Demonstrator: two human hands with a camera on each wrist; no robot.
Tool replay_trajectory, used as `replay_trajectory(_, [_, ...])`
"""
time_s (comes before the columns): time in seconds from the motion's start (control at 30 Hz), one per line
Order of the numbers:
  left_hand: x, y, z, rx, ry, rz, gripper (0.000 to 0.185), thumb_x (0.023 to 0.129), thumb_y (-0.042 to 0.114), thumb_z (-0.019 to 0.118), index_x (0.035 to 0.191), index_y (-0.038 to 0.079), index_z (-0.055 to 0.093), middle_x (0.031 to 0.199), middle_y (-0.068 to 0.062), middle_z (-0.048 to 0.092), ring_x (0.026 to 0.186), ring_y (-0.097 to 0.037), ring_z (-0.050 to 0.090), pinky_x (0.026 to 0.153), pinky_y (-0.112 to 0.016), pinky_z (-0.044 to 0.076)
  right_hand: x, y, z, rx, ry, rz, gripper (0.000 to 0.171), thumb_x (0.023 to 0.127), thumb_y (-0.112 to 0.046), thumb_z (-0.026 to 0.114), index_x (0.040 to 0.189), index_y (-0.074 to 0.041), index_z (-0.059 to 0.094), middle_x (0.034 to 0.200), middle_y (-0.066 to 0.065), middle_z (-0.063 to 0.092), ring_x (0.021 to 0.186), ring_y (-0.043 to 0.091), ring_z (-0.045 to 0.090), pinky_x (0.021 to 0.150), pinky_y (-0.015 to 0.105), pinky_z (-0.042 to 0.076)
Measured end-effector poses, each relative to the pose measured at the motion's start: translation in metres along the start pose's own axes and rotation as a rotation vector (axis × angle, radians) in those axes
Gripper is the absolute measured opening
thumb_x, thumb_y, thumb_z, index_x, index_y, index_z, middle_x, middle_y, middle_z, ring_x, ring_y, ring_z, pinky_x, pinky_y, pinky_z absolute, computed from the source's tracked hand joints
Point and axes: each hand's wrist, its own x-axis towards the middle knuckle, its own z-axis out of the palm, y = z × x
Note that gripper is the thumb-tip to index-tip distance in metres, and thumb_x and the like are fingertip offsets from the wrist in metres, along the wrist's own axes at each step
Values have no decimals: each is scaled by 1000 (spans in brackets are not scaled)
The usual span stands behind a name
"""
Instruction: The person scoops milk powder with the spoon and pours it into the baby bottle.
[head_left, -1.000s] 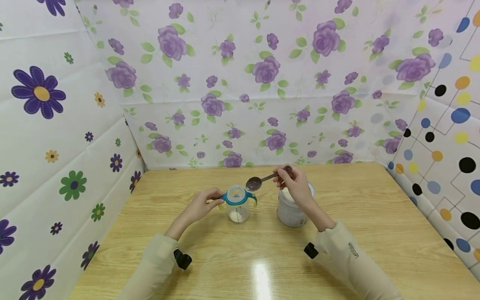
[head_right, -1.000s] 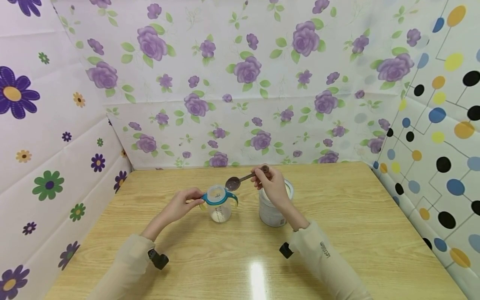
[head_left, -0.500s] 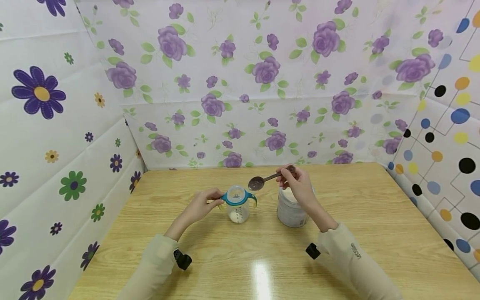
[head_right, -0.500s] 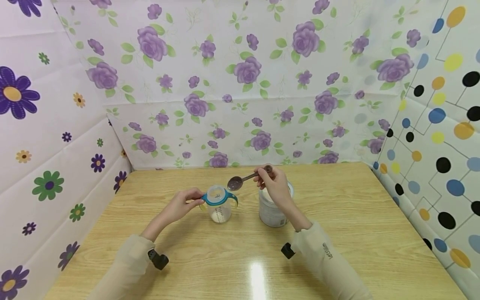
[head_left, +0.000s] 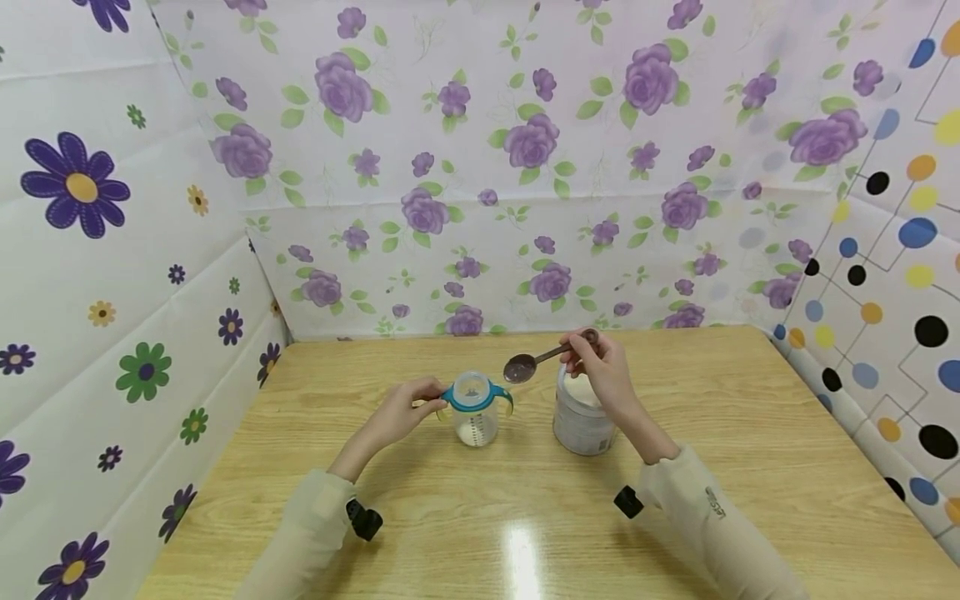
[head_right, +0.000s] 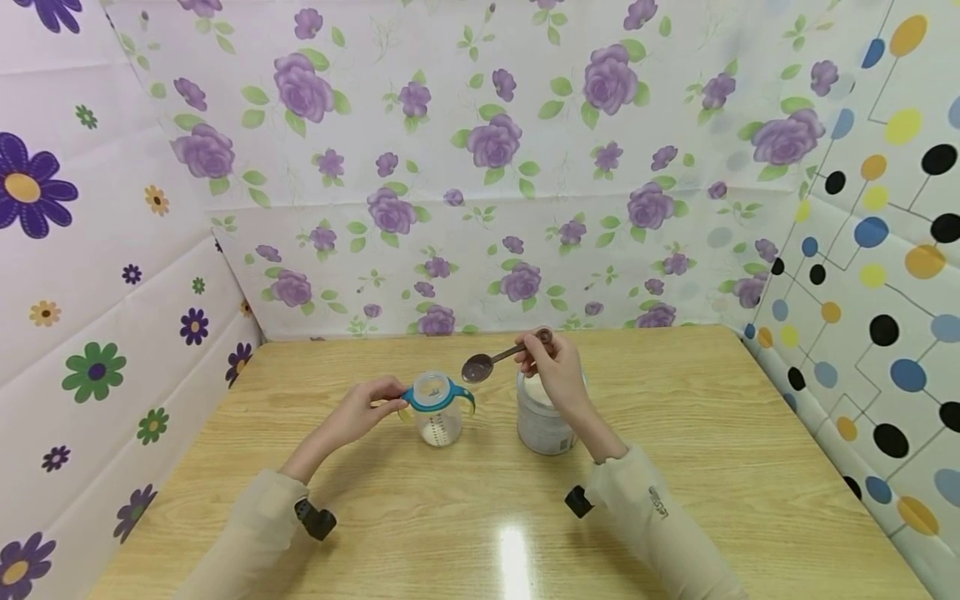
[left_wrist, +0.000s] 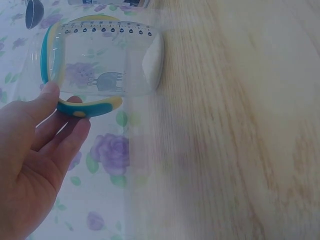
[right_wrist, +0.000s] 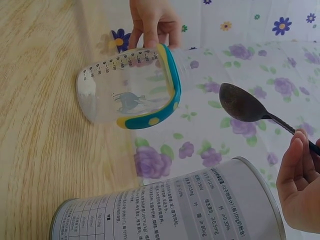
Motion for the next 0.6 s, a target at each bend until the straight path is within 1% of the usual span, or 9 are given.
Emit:
replay_trajectory(0.23, [0,-1,0,7,-3,-4,11,94,15,63,104,17,67,110,-4,71,102,-19,68,90,-35,56,0,1,-4,10,21,-4,41,103,-23,49,105,17,55,72,-6,64,61,5,58,55,17,51])
replay_trajectory(0.43, [0,0,0,-4,-8,-10,11,94,16,63,104,18,67,111,-3,71,103,-20,68,90,-36,56,1,1,-6,11,69,-12,40,103,-24,49,102,16,56,70,-4,62,59,5,56,53,17,50])
replay_trajectory(0.6, [0,2,-1,-21,-10,5,12,94,16,63,104,17,67,111,-5,71,103,-22,68,90,-38,56,1,0,-8,15,86,-6,38,103,-23,49,99,14,57,69,-4,61,58,5,55,52,16,49])
